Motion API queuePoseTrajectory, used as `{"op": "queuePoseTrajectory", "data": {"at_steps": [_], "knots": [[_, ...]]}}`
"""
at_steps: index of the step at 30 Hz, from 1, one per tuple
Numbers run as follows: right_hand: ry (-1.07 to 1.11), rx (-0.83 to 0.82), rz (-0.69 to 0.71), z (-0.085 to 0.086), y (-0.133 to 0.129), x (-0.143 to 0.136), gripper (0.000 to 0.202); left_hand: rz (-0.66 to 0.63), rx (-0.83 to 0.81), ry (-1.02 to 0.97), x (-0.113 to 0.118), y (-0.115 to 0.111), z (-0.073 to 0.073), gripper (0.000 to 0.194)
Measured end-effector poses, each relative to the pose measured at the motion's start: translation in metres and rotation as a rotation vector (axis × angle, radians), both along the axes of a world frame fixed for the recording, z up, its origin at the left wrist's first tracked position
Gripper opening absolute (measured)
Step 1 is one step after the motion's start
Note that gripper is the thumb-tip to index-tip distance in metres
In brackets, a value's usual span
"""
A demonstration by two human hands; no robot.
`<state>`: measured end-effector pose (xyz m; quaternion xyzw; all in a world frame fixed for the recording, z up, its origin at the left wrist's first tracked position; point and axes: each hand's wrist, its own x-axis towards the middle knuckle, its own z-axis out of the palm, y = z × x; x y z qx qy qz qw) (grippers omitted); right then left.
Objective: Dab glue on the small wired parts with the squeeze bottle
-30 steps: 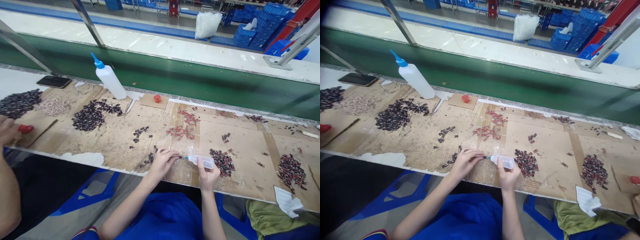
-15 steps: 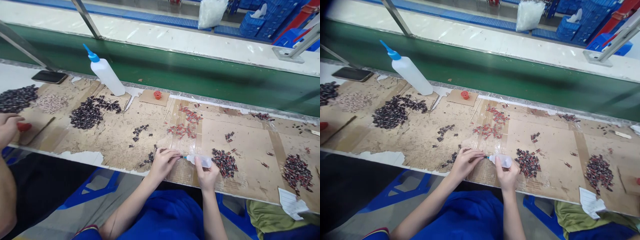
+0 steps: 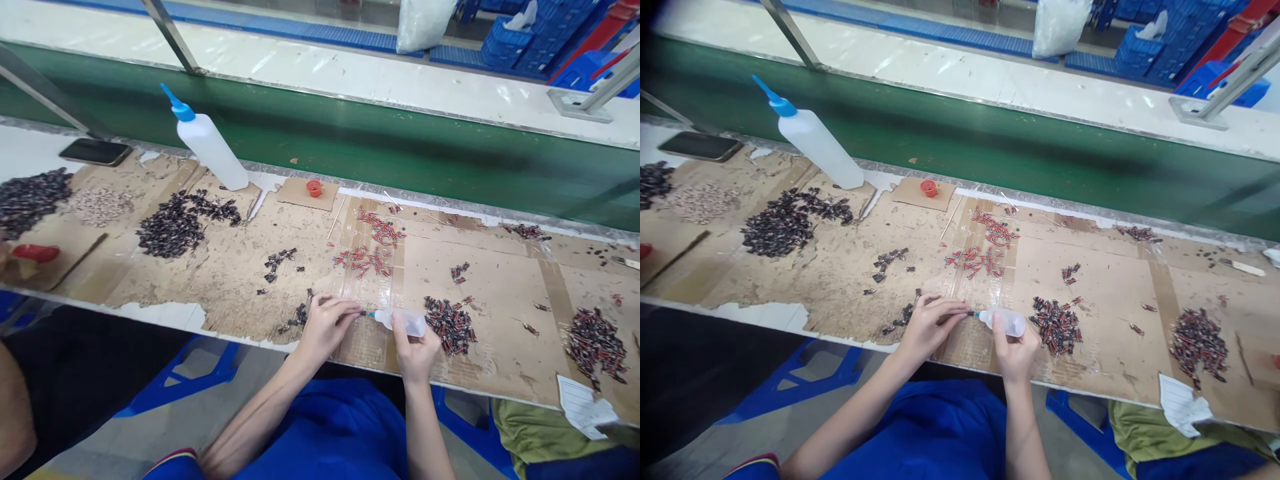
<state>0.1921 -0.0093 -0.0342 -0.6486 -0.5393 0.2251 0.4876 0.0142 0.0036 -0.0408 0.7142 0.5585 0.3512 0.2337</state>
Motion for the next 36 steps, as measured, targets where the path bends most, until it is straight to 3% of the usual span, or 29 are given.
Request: {"op": "queuePoseTrajectory", "data": {"at_steps": [5,11,19,23,27,33,36], "knots": [[-0.033,-0.003,0.045,0.004,0.002,0.000,0.033,0.000,0.019,-0.004,0.000,-0.001,0.001,0.009],[-0.002,-0.044,-0.028,0.000,0.001,0.000,0.037,0.024,-0.019,0.010,0.001,-0.002,0.000,0.011],[0.393,0.054,-0.247,0.004,0.004,-0.003,0.038,-0.025,-0.135,-0.013,-0.004,0.002,0.003,0.008],[0.333,0.067,-0.225,0.007,0.012,-0.004,0.044,-0.085,-0.148,-0.004,-0.011,0.013,0.014,0.010],[0.271,0.091,-0.134,0.005,0.019,-0.003,0.043,0.084,-0.036,0.108,-0.008,0.033,0.024,0.006],[0.171,0.013,-0.160,0.002,0.023,-0.002,0.058,0.093,0.008,0.213,0.008,0.059,0.020,0.005],[0.125,0.087,-0.181,0.005,0.020,-0.006,0.072,0.080,-0.013,0.252,0.012,0.065,0.016,0.009]]}}
